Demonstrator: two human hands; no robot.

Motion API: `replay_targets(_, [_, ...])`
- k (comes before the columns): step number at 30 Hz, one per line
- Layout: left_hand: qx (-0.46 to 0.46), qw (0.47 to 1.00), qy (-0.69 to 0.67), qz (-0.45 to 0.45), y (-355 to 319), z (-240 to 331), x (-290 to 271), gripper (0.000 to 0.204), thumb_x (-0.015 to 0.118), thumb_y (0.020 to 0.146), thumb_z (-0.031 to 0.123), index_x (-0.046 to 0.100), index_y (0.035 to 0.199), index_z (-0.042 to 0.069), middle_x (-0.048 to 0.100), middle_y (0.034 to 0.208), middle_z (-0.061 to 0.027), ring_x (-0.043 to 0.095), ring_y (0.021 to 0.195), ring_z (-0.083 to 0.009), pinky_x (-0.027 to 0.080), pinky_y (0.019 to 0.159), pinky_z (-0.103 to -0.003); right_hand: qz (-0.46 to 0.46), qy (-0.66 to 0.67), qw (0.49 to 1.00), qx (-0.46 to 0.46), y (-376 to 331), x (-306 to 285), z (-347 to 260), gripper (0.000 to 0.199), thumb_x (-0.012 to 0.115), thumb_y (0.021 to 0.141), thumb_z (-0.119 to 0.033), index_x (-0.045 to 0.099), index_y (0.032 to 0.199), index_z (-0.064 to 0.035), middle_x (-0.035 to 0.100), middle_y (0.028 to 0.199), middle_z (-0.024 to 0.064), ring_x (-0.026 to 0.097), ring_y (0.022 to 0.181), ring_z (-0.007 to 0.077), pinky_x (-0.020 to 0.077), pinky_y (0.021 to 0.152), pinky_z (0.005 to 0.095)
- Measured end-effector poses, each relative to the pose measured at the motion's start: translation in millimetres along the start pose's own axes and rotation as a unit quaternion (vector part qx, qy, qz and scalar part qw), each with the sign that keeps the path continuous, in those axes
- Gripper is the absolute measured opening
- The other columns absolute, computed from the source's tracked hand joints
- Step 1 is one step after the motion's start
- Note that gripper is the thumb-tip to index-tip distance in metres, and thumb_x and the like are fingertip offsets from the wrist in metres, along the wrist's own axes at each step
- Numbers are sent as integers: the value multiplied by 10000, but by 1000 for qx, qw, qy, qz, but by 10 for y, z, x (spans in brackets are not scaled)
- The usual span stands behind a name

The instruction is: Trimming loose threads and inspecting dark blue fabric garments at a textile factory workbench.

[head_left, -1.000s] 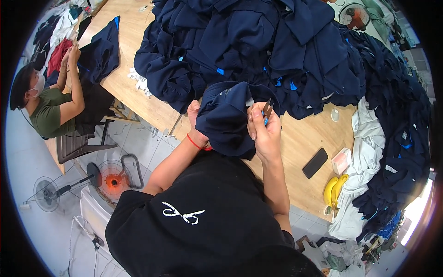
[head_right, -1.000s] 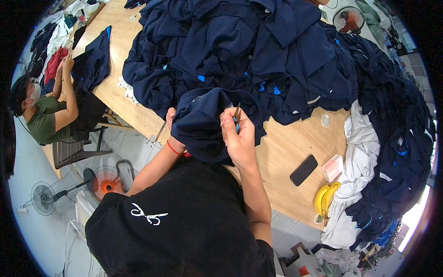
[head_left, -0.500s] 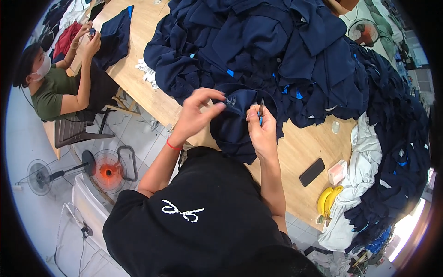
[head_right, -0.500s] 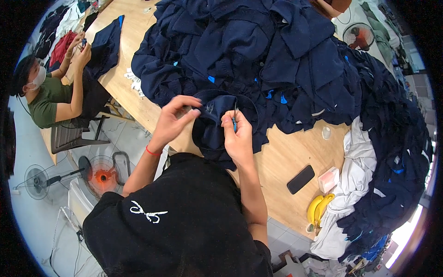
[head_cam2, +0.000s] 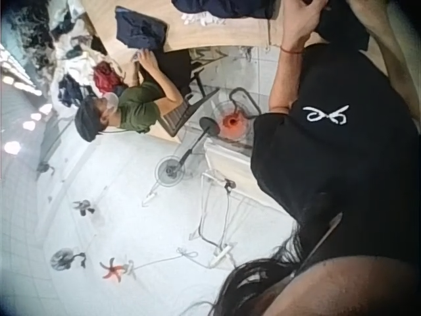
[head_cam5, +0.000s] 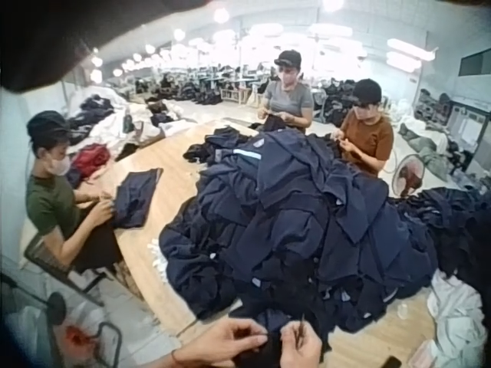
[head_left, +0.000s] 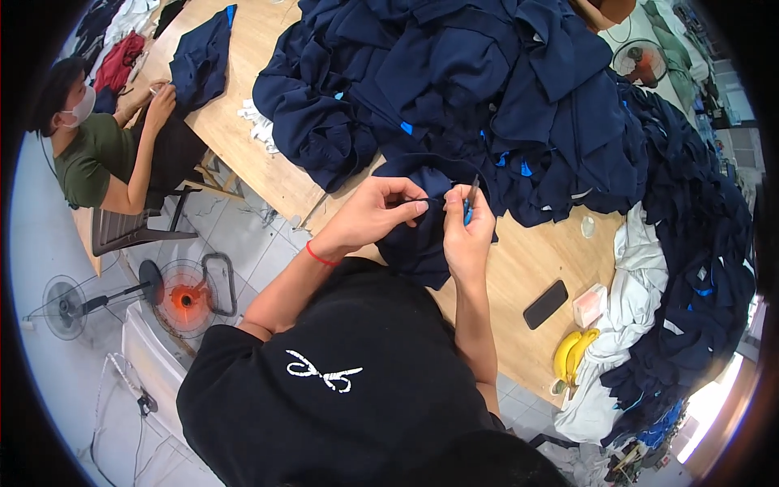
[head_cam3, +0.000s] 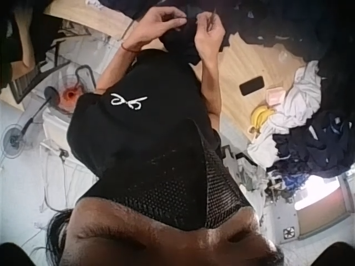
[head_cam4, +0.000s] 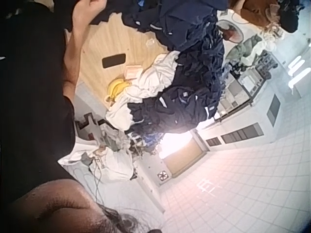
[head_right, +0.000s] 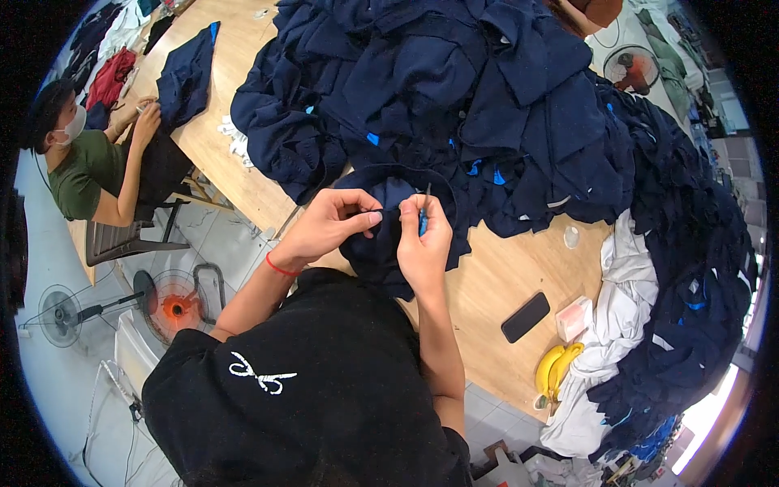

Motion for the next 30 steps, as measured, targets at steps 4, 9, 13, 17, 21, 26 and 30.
replay_targets(4, [-24,997,-79,7,-58,-17,15,142,751,1003,67,750,1101,-37,727,963,-23,685,841,-86,584,766,-245,42,-16,998,38,-89,-122,-13,168,659,1076,-139,599,988,-10,607,891,-11,518,822,69,452,747,254])
replay_targets(9, [-11,995,-100,20,-77,-11,1,132,750,1004,65,745,1101,-24,734,1014,-32,689,883,-86,587,774,-249,60,-109,992,-24,-230,-251,-139,172,586,1109,-171,576,1101,1,632,879,61,550,768,133,471,723,307])
replay_targets(13, [4,996,-83,17,-57,46,-4,126,747,1001,54,749,1105,-17,735,1026,-28,685,883,-85,582,789,-250,14,-192,980,-49,-386,-83,-298,231,673,1063,-198,556,1094,-1,649,832,102,580,719,147,481,655,322])
replay_targets(17, [-4,999,-34,10,-76,54,19,136,741,996,36,754,1117,-24,735,1024,-25,681,887,-83,572,817,-245,11,-167,985,-52,-407,-41,-309,265,787,992,-160,587,1038,8,654,782,75,569,691,99,474,627,287])
replay_targets(21, [1,1000,-16,5,-83,51,50,144,732,997,22,758,1126,-36,732,1022,-30,681,896,-80,569,817,-240,13,-147,987,-63,-353,-20,-347,271,815,972,-149,606,1009,20,666,780,58,564,696,69,461,615,257])
replay_targets(26, [-1,1000,-4,3,-110,90,75,153,732,994,15,757,1134,-43,716,1006,-24,682,895,-80,569,807,-236,11,-148,987,-68,-351,-13,-388,250,812,976,-138,618,977,19,691,775,58,565,685,64,455,600,255])
replay_targets(30, [-6,1000,4,3,-111,105,76,150,738,988,10,761,1126,-45,703,994,-16,682,895,-80,562,799,-230,16,-163,983,-81,-338,-29,-411,244,810,978,-138,622,955,17,705,764,64,569,669,63,450,587,254])
Point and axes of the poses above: each hand's wrist, its own y-axis towards the middle knuckle, its own x-axis out of the palm, z = x × y, the point moved 9 cm from there along y, towards the middle knuckle
